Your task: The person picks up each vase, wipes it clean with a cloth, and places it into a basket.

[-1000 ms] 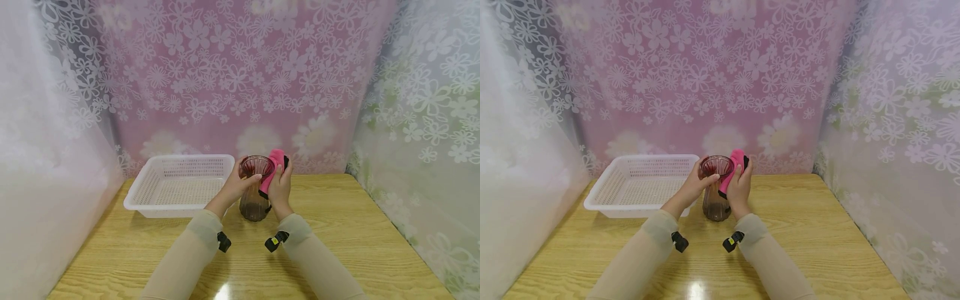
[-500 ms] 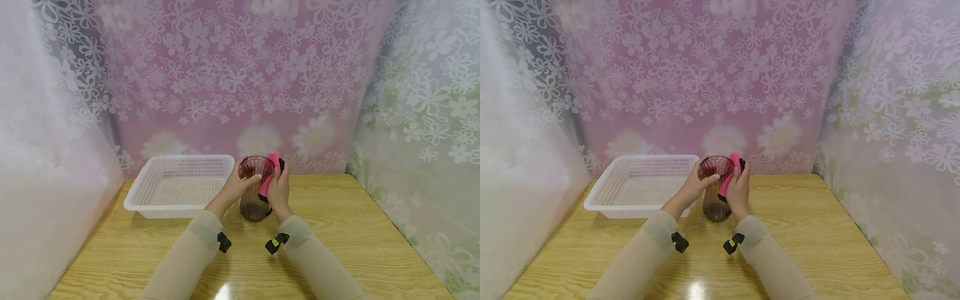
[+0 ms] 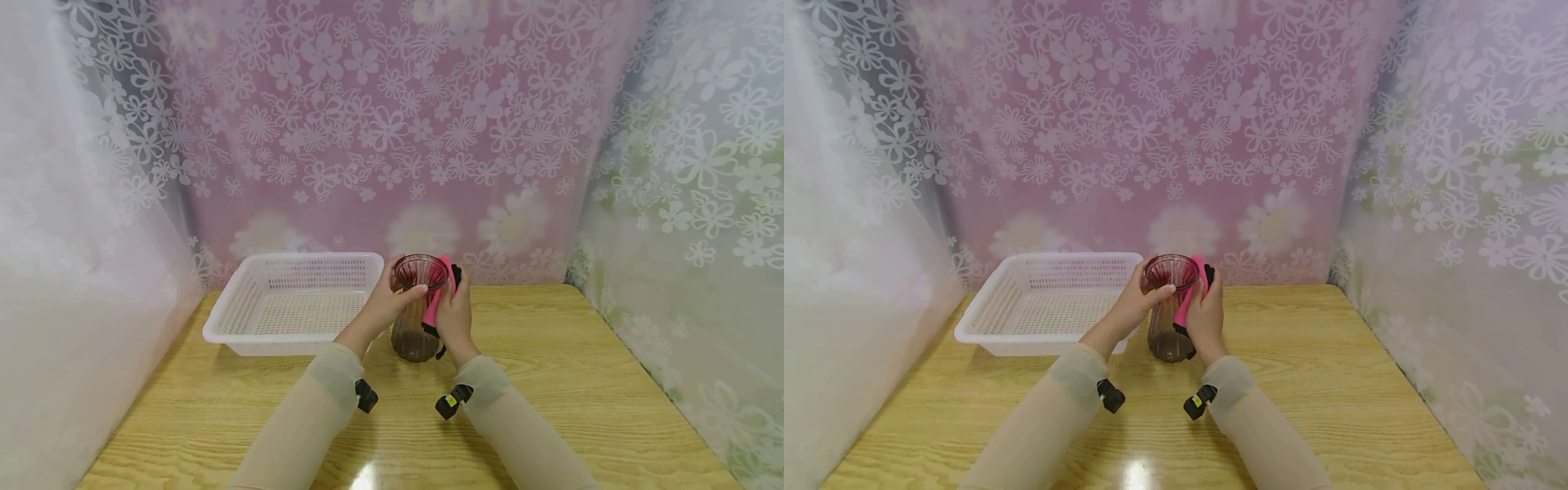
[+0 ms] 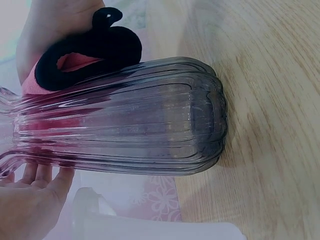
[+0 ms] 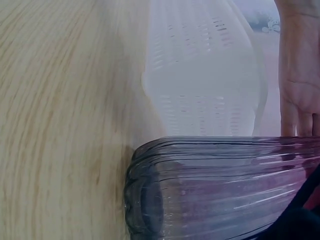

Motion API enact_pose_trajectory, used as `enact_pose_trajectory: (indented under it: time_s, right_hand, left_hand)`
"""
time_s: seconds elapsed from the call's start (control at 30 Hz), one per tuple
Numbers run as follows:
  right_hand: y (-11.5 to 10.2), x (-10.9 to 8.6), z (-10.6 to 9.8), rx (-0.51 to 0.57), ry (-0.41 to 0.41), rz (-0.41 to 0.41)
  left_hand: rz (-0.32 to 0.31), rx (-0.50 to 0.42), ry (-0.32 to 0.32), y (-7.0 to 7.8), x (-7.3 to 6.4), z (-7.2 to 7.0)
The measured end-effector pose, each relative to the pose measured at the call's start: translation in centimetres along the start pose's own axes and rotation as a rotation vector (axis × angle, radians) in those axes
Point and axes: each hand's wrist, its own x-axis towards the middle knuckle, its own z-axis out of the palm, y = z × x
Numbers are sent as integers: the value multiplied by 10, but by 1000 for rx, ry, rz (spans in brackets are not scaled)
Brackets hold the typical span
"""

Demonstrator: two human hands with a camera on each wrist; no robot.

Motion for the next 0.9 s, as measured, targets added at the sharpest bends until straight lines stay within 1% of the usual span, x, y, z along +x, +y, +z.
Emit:
enact_pose_trajectory:
  time_s: [0.13, 0.33, 0.6, 0.9]
  right_hand:
    - [0, -2, -2, -14, -24, 19]
    - [3, -2, -4, -40, -53, 20]
    - [7, -2, -5, -72, -85, 63]
    - [17, 0, -6, -81, -104, 58]
  left_hand:
    - [-1, 4, -4, 0, 0, 0]
    - [8, 8, -7, 0, 0, 0]
    - [2, 20, -2, 1, -2, 0]
    - [6, 14, -3, -1, -1, 0]
